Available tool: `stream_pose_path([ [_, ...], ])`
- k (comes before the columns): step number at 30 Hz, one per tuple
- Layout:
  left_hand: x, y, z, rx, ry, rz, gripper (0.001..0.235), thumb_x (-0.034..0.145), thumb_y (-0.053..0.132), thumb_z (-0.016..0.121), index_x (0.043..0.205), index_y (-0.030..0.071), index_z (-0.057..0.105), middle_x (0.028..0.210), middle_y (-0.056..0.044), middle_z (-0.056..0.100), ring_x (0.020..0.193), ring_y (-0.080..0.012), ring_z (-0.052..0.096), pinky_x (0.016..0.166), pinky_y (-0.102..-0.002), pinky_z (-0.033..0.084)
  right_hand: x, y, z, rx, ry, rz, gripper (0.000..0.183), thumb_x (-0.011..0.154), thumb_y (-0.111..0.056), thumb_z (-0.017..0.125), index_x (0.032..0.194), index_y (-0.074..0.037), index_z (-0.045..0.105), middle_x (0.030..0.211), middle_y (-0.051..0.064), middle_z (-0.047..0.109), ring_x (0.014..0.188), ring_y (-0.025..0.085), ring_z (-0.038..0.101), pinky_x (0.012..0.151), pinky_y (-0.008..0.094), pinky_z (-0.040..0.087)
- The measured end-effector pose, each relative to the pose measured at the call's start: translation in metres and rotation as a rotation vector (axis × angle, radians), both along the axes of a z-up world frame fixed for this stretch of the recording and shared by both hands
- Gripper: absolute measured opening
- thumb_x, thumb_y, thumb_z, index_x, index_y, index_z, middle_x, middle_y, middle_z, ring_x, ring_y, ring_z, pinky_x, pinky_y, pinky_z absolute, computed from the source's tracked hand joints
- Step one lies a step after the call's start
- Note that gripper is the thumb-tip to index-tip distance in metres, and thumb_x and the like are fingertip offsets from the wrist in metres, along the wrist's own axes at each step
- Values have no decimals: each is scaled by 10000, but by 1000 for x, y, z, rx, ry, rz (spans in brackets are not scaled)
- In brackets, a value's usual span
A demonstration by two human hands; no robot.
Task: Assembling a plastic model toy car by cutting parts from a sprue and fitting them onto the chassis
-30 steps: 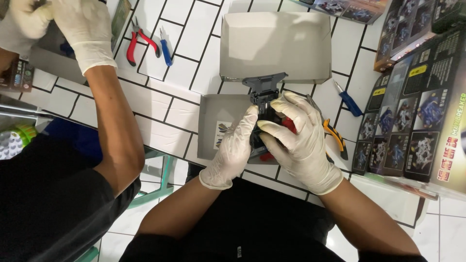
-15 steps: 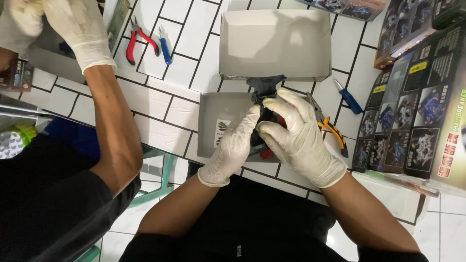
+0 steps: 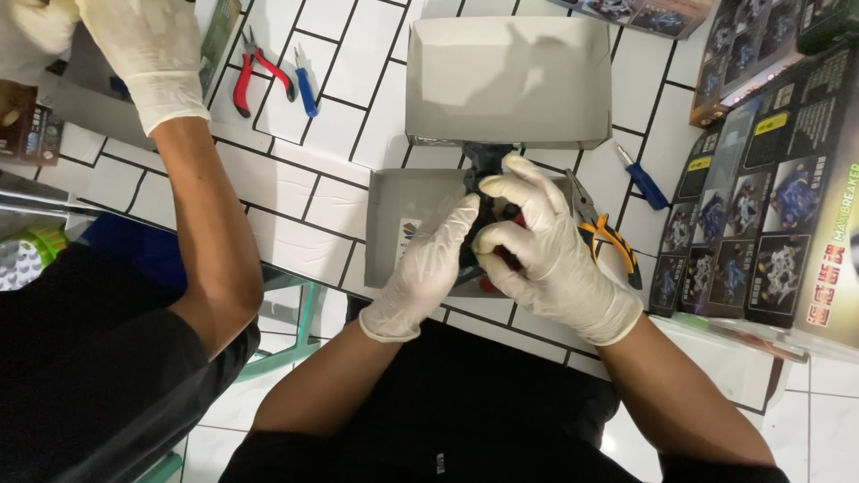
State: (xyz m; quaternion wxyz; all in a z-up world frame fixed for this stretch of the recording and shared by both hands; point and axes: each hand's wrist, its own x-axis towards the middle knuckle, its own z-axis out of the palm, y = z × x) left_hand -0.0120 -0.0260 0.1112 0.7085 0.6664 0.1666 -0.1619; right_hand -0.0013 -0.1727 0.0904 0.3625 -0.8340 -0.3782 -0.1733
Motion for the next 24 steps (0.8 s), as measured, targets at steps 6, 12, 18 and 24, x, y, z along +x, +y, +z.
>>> stream_pose_path([
  [6, 4, 39, 18, -255, -107, 333, 344, 993, 340, 565, 1177, 90, 715, 1091, -167, 762, 1077, -277, 746, 983, -425, 583, 20, -20, -20, 79, 80, 13, 135, 874, -112, 767, 894, -167, 645, 1081, 44, 637, 1113, 344, 634, 963, 513, 511],
  [12, -10, 45, -5, -328, -439, 382, 258, 1109, 151, 404, 1232, 50, 607, 1263, -112, 642, 1274, -209, 549, 1178, -416, 424, 20, -13, -15, 36, 247, 16, 141, 897, 18, 711, 965, -104, 691, 960, 80, 723, 966, 357, 696, 865, 509, 540],
  [18, -10, 40, -32, -623, -368, 499, 240, 1094, 121, 442, 1243, 59, 619, 1287, -128, 660, 1295, -237, 573, 1167, -447, 421, 10, -16, 2, 210, 353, -83, 349, 904, -5, 742, 1240, -69, 672, 1224, 161, 658, 1165, 368, 642, 1028, 523, 492],
  [24, -12, 23, -26, -765, -288, 515, 211, 1050, 138, 544, 1223, 101, 659, 1271, -109, 685, 1247, -252, 617, 1137, -499, 412, -3, 13, 3, -122, 214, -134, 1052, 705, -309, 949, 1532, 23, 391, 1278, 275, 521, 1187, 482, 549, 1028, 577, 483],
])
